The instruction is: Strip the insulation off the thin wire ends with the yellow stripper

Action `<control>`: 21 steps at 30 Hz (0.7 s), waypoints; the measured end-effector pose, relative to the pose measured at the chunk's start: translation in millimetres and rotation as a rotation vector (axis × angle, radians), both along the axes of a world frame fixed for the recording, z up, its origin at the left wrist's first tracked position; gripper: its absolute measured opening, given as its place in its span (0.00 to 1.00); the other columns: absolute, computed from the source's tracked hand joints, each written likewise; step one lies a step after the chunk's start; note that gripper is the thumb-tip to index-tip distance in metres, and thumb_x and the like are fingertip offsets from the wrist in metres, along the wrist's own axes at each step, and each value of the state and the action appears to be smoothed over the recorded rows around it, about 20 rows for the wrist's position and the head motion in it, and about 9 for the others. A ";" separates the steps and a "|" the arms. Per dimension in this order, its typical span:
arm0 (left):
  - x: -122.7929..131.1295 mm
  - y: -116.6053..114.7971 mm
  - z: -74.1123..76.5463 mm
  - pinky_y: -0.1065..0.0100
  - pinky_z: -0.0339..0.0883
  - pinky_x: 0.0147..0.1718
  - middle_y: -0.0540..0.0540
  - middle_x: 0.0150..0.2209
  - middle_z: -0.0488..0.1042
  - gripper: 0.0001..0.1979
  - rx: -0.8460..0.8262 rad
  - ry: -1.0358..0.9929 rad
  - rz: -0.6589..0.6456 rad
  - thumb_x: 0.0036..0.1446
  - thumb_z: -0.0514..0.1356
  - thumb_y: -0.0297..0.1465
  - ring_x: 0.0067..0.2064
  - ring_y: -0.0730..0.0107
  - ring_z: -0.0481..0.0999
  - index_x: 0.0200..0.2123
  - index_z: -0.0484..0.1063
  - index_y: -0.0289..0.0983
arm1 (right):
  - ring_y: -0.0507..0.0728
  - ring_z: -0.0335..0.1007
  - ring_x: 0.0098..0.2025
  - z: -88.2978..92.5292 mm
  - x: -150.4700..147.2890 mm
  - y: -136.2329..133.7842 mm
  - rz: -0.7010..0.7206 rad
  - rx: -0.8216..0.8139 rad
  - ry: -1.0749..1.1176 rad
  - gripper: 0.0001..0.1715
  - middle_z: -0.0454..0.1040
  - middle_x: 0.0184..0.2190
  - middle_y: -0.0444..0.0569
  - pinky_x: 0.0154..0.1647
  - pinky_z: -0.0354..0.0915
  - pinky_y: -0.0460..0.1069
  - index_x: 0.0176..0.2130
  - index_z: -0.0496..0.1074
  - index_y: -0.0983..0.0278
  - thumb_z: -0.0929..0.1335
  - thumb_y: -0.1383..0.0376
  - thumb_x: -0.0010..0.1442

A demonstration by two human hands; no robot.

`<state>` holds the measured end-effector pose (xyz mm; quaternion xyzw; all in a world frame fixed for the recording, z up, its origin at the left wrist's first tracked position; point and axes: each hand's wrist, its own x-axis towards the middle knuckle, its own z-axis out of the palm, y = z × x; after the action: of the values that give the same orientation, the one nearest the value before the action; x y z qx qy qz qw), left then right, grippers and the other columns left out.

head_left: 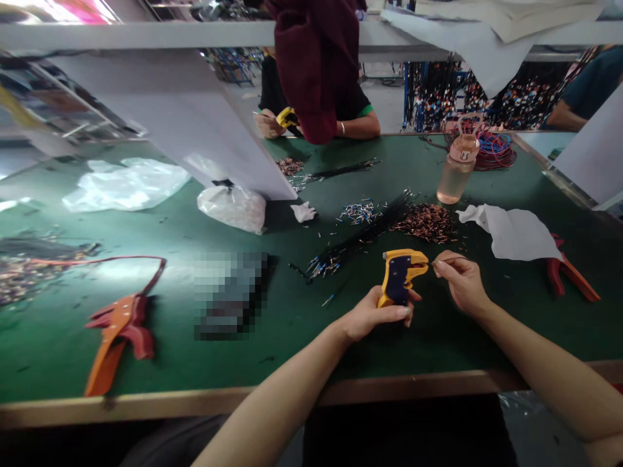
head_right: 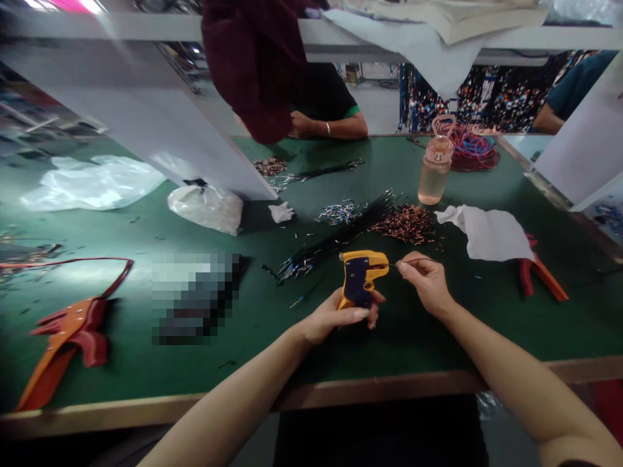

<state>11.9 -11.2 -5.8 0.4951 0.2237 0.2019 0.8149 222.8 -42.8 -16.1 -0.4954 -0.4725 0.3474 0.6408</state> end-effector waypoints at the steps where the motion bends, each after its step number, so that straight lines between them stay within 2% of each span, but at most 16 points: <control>1: 0.3 -0.6 0.4 0.64 0.66 0.35 0.48 0.27 0.75 0.24 -0.003 0.005 0.005 0.45 0.72 0.43 0.29 0.69 0.74 0.40 0.77 0.32 | 0.53 0.64 0.26 0.2 -0.1 -0.2 -0.003 -0.003 0.000 0.17 0.71 0.25 0.45 0.25 0.62 0.49 0.25 0.76 0.60 0.76 0.52 0.53; 11: 5.8 -8.8 4.3 0.68 0.64 0.25 0.51 0.19 0.71 0.20 -0.006 0.074 0.057 0.43 0.73 0.42 0.21 0.73 0.70 0.31 0.75 0.32 | 0.53 0.63 0.26 2.2 -1.0 -1.1 0.002 0.034 -0.009 0.17 0.70 0.25 0.45 0.25 0.61 0.50 0.26 0.75 0.60 0.75 0.51 0.55; 17: 9.6 -15.0 0.6 0.71 0.53 0.18 0.55 0.13 0.63 0.21 0.026 0.153 0.215 0.44 0.72 0.44 0.15 0.80 0.59 0.24 0.69 0.35 | 0.53 0.63 0.27 2.0 -3.1 -0.5 -0.007 0.058 0.014 0.14 0.69 0.24 0.44 0.26 0.61 0.49 0.26 0.75 0.60 0.75 0.54 0.54; 21: 10.3 -9.7 -4.2 0.69 0.60 0.22 0.53 0.16 0.67 0.21 -0.065 0.020 0.155 0.42 0.73 0.43 0.18 0.75 0.65 0.28 0.72 0.33 | 0.53 0.63 0.27 1.1 -3.2 -0.5 -0.018 0.044 -0.021 0.14 0.69 0.25 0.44 0.27 0.62 0.49 0.26 0.75 0.60 0.74 0.54 0.56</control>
<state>22.2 -20.8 -10.1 0.4516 0.2759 0.2522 0.8101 219.6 -43.3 -14.9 -0.4891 -0.4824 0.3257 0.6496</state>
